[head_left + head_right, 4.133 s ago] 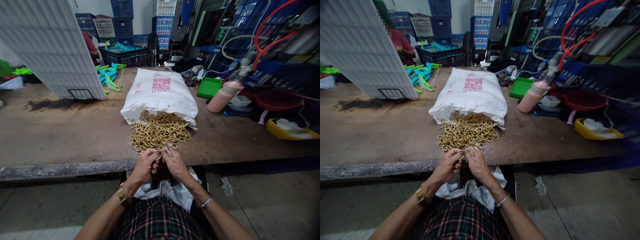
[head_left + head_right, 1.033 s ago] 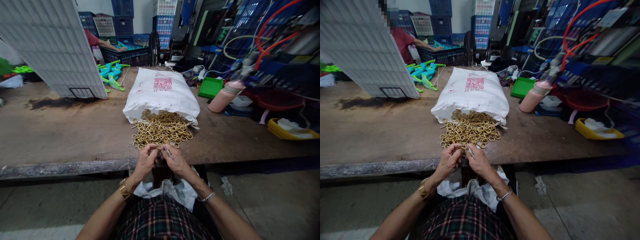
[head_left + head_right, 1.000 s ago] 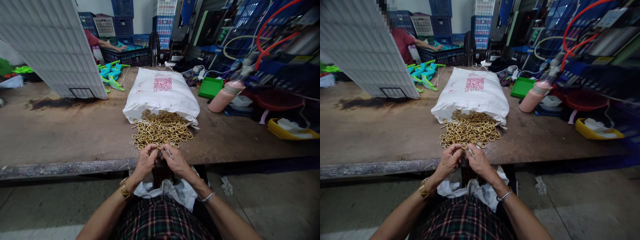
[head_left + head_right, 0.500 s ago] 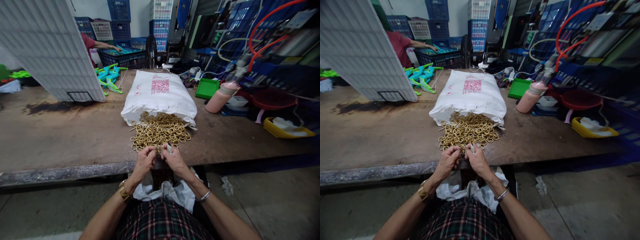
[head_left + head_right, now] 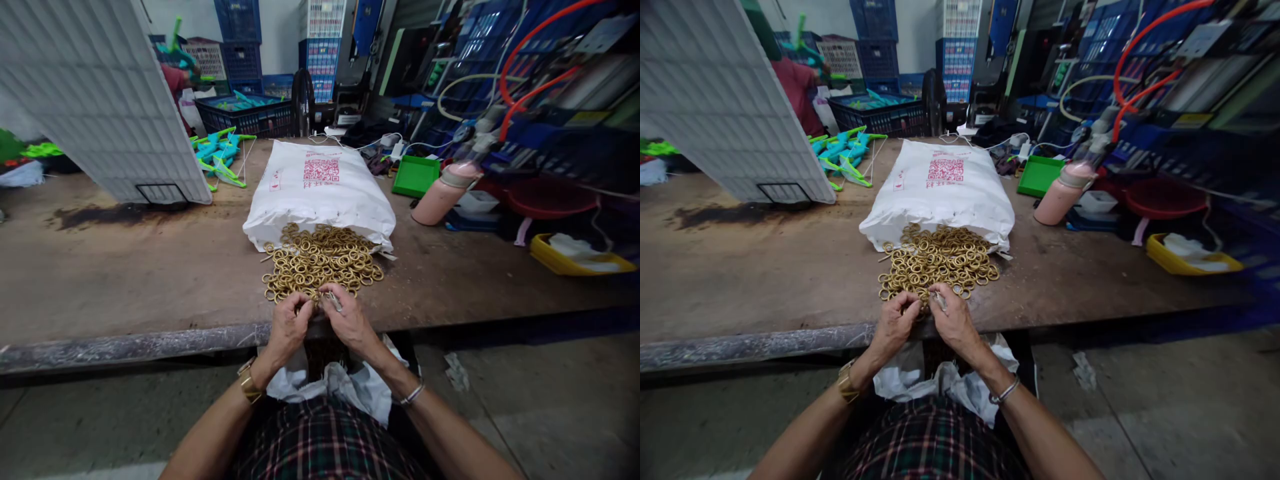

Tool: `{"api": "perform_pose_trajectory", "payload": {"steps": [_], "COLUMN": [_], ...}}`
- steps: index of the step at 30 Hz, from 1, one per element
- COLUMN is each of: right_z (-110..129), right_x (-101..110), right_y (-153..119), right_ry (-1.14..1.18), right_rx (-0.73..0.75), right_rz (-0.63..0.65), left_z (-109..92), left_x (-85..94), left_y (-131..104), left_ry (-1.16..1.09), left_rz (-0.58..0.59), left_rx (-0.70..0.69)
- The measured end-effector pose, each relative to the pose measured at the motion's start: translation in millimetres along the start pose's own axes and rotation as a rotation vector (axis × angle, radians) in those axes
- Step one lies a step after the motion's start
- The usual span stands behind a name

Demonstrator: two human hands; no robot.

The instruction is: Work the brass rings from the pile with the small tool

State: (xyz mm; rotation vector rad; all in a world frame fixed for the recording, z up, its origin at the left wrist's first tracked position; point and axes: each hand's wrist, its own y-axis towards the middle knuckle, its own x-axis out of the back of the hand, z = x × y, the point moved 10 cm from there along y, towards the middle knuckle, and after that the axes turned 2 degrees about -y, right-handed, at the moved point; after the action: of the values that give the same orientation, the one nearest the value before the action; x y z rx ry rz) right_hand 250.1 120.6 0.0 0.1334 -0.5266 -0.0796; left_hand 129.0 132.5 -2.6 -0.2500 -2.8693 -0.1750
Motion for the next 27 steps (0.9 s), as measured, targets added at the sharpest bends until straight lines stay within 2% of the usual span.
{"api": "perform_pose_trajectory", "payload": {"steps": [3,6,11,14,16,19,24,27], "right_z": [8,6,-12,-24,-26,-22,-8,-12], "right_x": [-6,-8,-11,-22,-26,-19,-9,-7], "right_y": [-1,0,1,-1,-1,0,2,4], "right_ry": [-0.088,-0.099,0.204,0.408,0.455,0.339,0.131,0.113], "right_rx": [0.087,0.074,-0.116,-0.226,-0.250,-0.214,-0.119,-0.137], "right_rz": [0.071,0.092,0.038,0.059,0.070,0.050,0.041,0.018], "left_z": [-7,-5,22,26,26,24,0,-7], "left_x": [-2.6,-3.6,-17.7,-26.7,-27.3,-22.0,-8.5,-8.8], "left_y": [0,1,-6,-11,-11,-9,-3,-4], "left_ry": [0.058,-0.013,-0.348,-0.529,-0.559,-0.441,-0.122,-0.061], "left_rz": [0.024,0.035,0.138,0.190,0.191,0.159,0.083,0.090], "left_rx": [-0.059,-0.025,0.300,0.386,0.376,0.319,0.036,-0.022]}}
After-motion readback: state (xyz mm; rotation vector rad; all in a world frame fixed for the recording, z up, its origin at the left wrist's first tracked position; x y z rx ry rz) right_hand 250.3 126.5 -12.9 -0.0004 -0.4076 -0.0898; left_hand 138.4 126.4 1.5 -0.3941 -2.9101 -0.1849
